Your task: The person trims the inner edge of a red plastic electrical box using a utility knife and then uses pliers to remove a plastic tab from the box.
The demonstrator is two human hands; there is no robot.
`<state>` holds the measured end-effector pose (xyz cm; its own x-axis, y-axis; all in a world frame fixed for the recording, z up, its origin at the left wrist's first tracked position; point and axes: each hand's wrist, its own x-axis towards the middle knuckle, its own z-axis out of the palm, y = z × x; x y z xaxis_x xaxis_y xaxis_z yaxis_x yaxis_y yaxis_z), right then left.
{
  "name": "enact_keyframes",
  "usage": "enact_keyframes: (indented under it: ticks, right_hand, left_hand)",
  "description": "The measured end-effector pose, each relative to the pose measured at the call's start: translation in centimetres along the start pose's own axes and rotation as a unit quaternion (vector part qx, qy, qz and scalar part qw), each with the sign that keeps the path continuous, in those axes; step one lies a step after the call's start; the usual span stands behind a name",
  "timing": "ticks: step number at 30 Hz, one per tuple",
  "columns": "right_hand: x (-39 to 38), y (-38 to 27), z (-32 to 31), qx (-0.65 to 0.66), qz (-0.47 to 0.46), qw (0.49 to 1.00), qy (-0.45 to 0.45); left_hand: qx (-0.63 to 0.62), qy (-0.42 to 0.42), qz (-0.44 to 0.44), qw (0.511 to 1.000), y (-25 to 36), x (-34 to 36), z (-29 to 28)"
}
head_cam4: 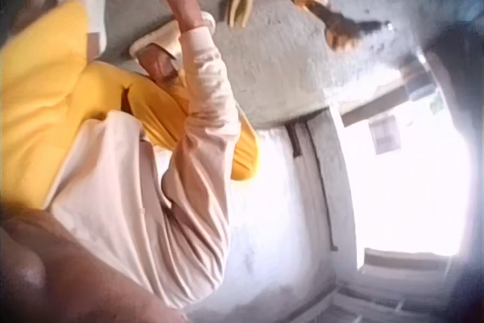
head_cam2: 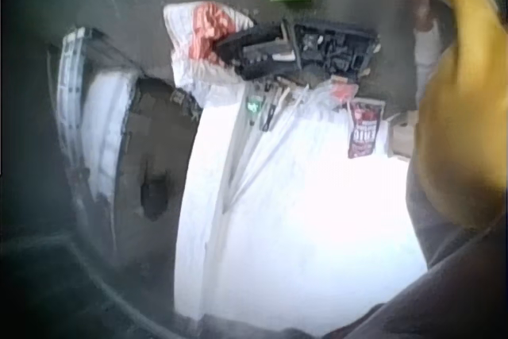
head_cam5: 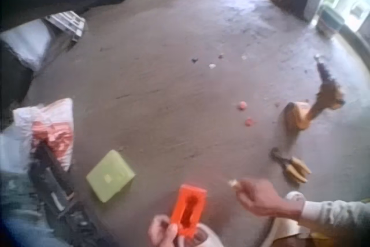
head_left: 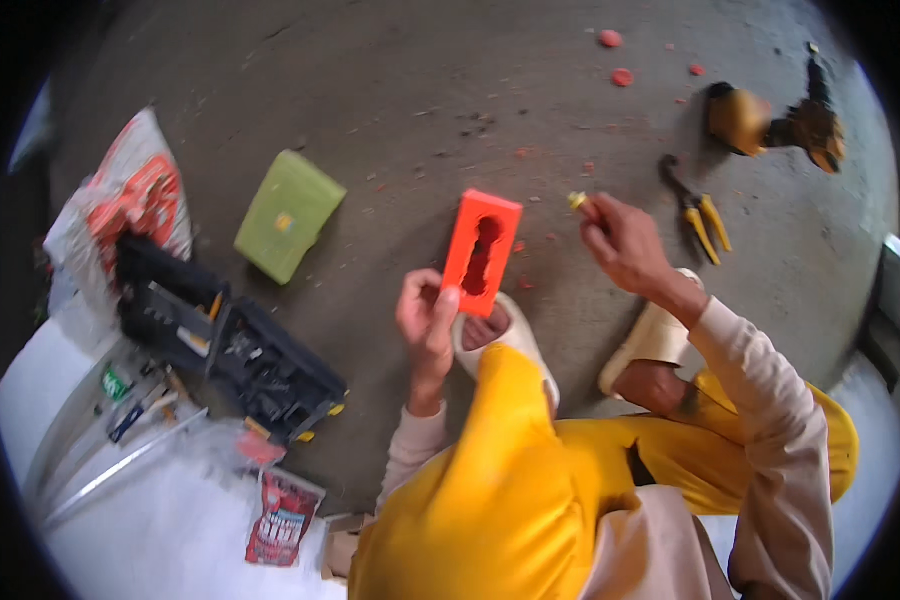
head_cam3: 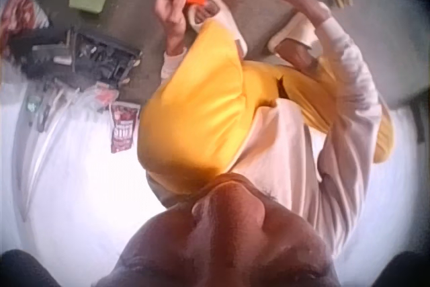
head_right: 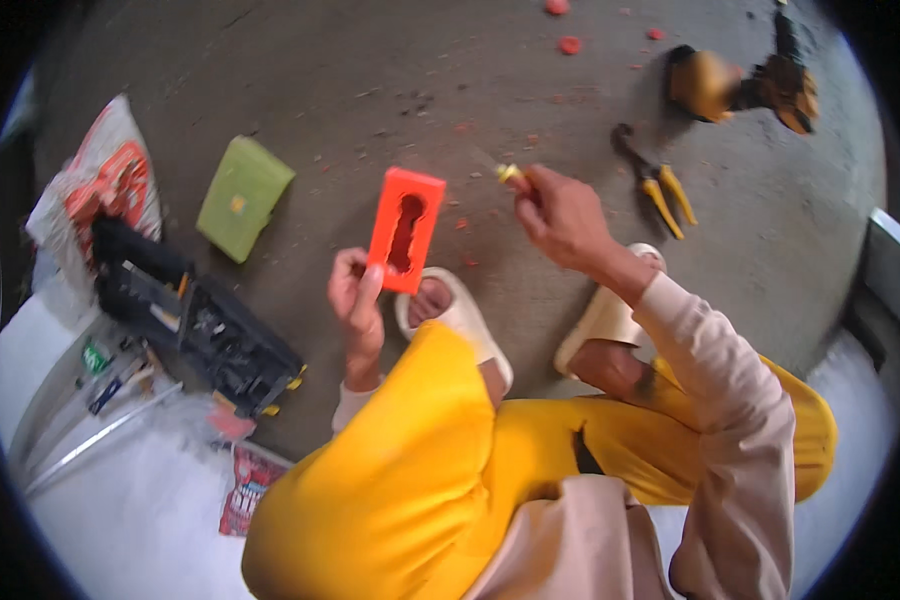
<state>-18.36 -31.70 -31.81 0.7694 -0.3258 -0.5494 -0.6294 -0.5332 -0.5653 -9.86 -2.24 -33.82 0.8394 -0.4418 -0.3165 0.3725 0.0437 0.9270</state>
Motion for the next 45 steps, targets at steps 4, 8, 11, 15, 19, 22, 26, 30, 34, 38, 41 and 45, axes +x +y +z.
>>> enact_keyframes:
  ticks: [4, 8, 11, 15, 19, 22, 26, 30, 34, 38, 41, 45]
  right_hand:
    - [-2.2, 6.3, 0.2, -0.183, -0.148, 0.972, 0.018]
    - [-3.4, 9.0, -0.1, -0.182, -0.171, 0.968, -0.018]
    - [-3.4, 10.1, -1.7, -0.155, -0.199, 0.967, 0.027]
    - [-2.7, 16.2, -5.0, -0.206, -0.112, 0.949, 0.209]
    - [-3.9, 18.8, -8.1, -0.253, 0.004, 0.961, 0.116]
    - [-3.9, 19.5, -8.0, -0.238, -0.004, 0.967, 0.093]
    - [-3.5, 18.1, -7.9, -0.244, 0.001, 0.966, 0.09]
    - [-3.7, 16.4, -7.9, -0.227, 0.025, 0.963, 0.14]
    - [-4.4, 13.8, -8.0, -0.059, 0.029, 0.994, 0.089]
    - [-5.9, 5.0, -7.5, 0.152, 0.127, 0.98, -0.014]
    - [-7.4, 0.1, -7.0, 0.254, 0.073, 0.953, -0.147]
    - [-10.0, -4.4, -6.0, 0.107, -0.076, 0.978, -0.164]
  left_hand:
    - [-0.047, -0.029, -0.098, 0.994, 1.3, -0.7, 1.2]
    - [0.017, -0.062, -0.123, 0.99, 1.2, 0.0, 0.6]
    - [0.069, -0.049, -0.137, 0.987, 1.7, 0.6, 1.6]
    - [-0.036, -0.006, -0.125, 0.992, 1.2, 0.3, 3.2]
    - [-0.088, 0.019, -0.092, 0.992, 0.4, 0.0, 4.4]
    - [-0.123, 0.025, -0.137, 0.983, 1.0, 0.0, 4.6]
    - [-0.09, 0.004, -0.167, 0.982, 0.2, 0.6, 3.2]
    - [0.044, -0.007, -0.079, 0.996, -0.7, 1.7, 1.1]
    - [0.25, -0.033, 0.091, 0.963, -0.6, 5.7, -1.3]
    - [0.137, -0.153, 0.158, 0.966, 0.4, 11.2, -0.1]
    - [0.096, -0.27, 0.111, 0.952, 0.2, 11.6, 0.0]
    - [0.085, -0.274, 0.124, 0.95, -0.7, 11.2, -0.2]
